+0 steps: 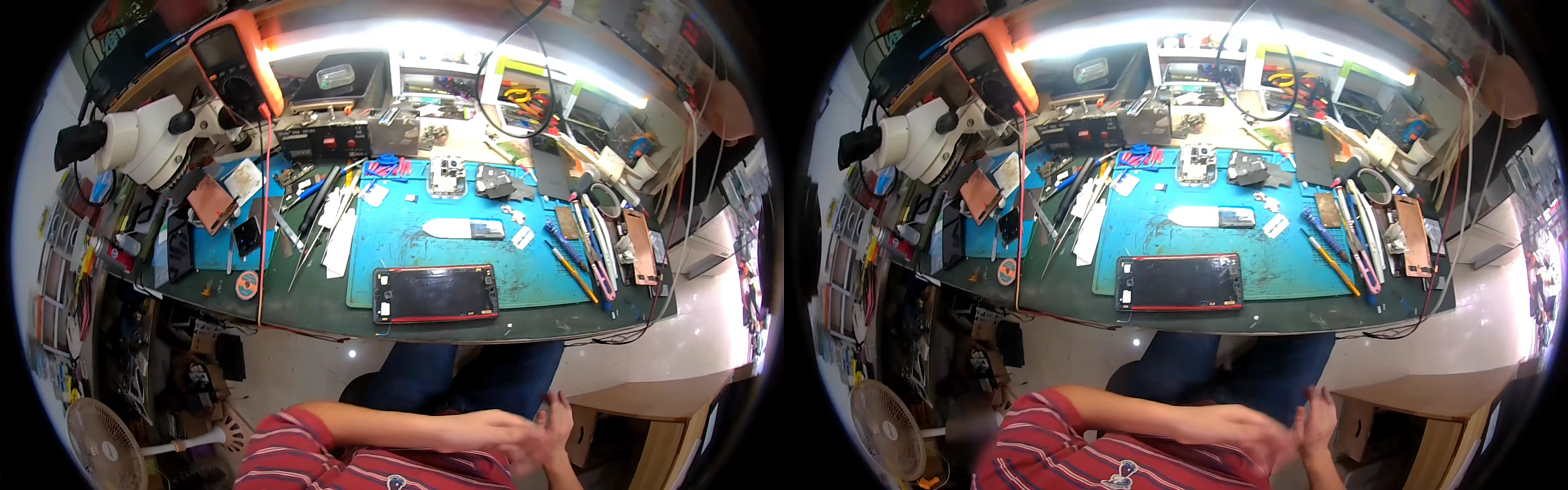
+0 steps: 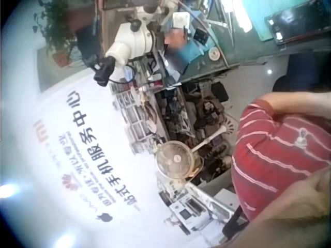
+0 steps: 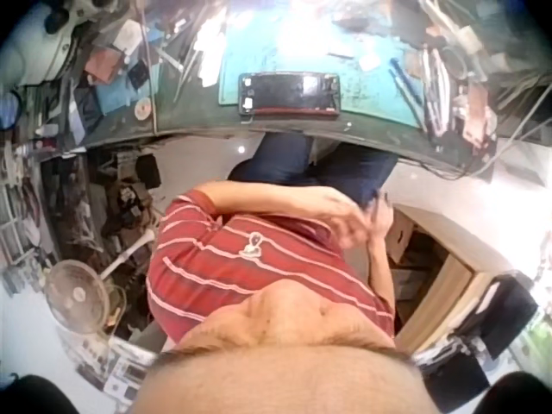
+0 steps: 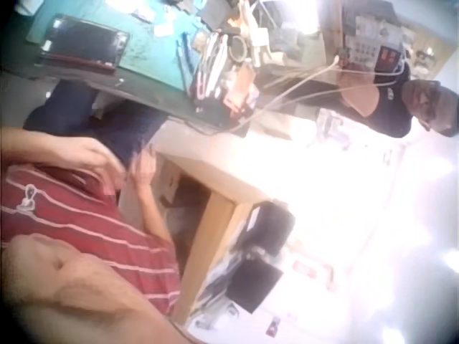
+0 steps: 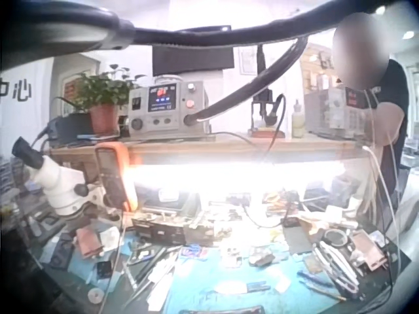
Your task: The person removes a protective film from a rose-gold smartphone back cover, then uses tweezers to adjust internal components on a disassembled phone chassis. The person aligns and attaches the back cover to the chassis, then inspects the assembled device.
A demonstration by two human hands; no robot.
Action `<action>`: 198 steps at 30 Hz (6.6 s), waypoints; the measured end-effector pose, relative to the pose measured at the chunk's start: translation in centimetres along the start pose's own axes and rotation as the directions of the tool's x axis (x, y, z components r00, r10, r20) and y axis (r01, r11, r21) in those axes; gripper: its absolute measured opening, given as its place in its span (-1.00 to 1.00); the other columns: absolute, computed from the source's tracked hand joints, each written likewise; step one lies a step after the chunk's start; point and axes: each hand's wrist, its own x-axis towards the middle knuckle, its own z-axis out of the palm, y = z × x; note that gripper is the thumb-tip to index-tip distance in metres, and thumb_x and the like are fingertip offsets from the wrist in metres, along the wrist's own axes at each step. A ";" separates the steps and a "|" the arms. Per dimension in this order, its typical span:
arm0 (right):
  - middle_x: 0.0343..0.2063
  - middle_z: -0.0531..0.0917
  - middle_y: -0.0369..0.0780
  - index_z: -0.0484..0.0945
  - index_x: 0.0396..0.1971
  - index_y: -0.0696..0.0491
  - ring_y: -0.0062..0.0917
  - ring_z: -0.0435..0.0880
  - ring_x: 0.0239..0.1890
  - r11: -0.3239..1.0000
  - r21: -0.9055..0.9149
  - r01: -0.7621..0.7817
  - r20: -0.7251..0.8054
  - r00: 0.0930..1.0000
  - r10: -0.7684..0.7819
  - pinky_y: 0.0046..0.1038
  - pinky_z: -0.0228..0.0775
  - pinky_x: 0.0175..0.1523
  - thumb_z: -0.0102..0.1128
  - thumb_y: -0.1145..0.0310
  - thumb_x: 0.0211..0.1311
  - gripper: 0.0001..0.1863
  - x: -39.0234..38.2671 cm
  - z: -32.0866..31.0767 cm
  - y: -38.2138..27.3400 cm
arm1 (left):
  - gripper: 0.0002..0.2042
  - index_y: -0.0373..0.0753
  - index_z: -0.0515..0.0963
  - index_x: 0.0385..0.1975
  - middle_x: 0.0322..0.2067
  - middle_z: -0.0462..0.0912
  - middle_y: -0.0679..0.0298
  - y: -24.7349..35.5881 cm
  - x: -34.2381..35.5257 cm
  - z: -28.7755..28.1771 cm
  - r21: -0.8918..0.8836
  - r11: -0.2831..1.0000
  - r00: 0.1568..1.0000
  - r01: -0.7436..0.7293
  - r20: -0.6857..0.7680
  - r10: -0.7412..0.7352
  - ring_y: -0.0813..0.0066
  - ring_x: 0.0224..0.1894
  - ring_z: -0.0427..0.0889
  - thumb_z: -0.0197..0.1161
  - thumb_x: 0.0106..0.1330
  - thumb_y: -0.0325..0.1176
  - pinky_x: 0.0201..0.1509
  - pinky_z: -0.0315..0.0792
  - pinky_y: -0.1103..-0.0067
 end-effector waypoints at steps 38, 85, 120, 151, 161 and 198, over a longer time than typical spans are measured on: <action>-0.34 0.73 -0.15 0.64 -0.08 0.02 -0.31 0.73 -0.25 0.883 -0.072 -0.464 -0.274 0.860 0.429 -0.36 0.52 -0.17 0.23 0.15 0.22 -0.65 31.5 -19.0 0.6 | -0.50 -0.44 0.03 0.36 0.10 0.38 0.15 13.3 -18.7 -7.1 0.870 -0.079 -0.176 0.486 0.186 0.967 0.57 -0.34 0.41 -0.12 0.43 -0.60 -0.33 0.30 0.66; -0.10 0.65 -0.22 0.47 0.07 0.23 -0.66 0.63 -0.11 0.127 0.870 -0.477 0.491 0.811 -0.317 -0.57 0.50 -0.02 0.16 0.46 0.37 -0.68 18.3 -2.8 -23.1 | -0.67 -0.36 0.43 0.11 -0.01 0.59 0.19 5.6 -17.9 4.1 0.718 0.682 0.476 -0.137 -0.556 0.681 0.50 0.03 0.58 0.21 0.41 -0.41 0.04 0.51 0.54; -0.37 0.69 -0.23 0.54 0.02 0.14 -0.60 0.67 -0.42 0.610 0.792 -0.005 0.021 1.000 -0.019 -0.56 0.54 -0.39 0.29 0.50 0.18 -0.63 22.6 -3.9 -23.4 | -0.02 -0.36 0.08 0.38 0.25 0.33 0.03 5.7 -12.6 1.4 0.394 0.857 0.673 -0.333 -0.537 0.509 0.19 0.20 0.47 -0.19 0.27 0.48 0.25 0.41 0.30; -0.37 0.58 -0.17 0.62 -0.22 0.13 -0.37 0.60 -0.39 0.588 0.693 0.418 -0.264 0.906 -0.332 -0.45 0.47 -0.37 0.18 0.66 0.10 -0.77 19.5 -3.3 -25.4 | -0.27 -0.33 0.20 0.31 0.16 0.45 0.10 5.4 -11.7 1.8 0.411 0.797 0.446 -0.443 -0.669 0.594 0.30 0.20 0.49 -0.37 0.49 0.25 0.23 0.42 0.37; -0.33 0.55 -0.21 0.57 -0.33 0.08 -0.34 0.63 -0.31 0.574 0.601 0.557 -0.318 0.825 -0.467 -0.36 0.56 -0.21 0.22 0.60 -0.07 -0.77 18.5 -3.7 -24.5 | -0.16 -0.29 0.20 0.33 0.20 0.43 0.02 7.8 -11.6 2.5 0.384 0.786 0.546 -0.485 -0.568 0.615 0.20 0.15 0.54 -0.42 0.40 0.38 0.14 0.51 0.33; -0.17 0.66 -0.46 0.72 -0.31 -0.07 -0.57 0.52 -0.21 0.714 0.154 0.683 -0.447 0.692 -0.566 -0.54 0.41 -0.13 0.31 0.41 -0.17 -0.71 18.3 -4.5 -21.5 | -0.27 -0.29 0.15 0.36 0.24 0.40 0.12 8.8 -12.1 3.0 0.172 0.908 0.706 -0.382 -0.579 0.407 0.29 0.19 0.51 -0.36 0.48 0.25 0.21 0.46 0.36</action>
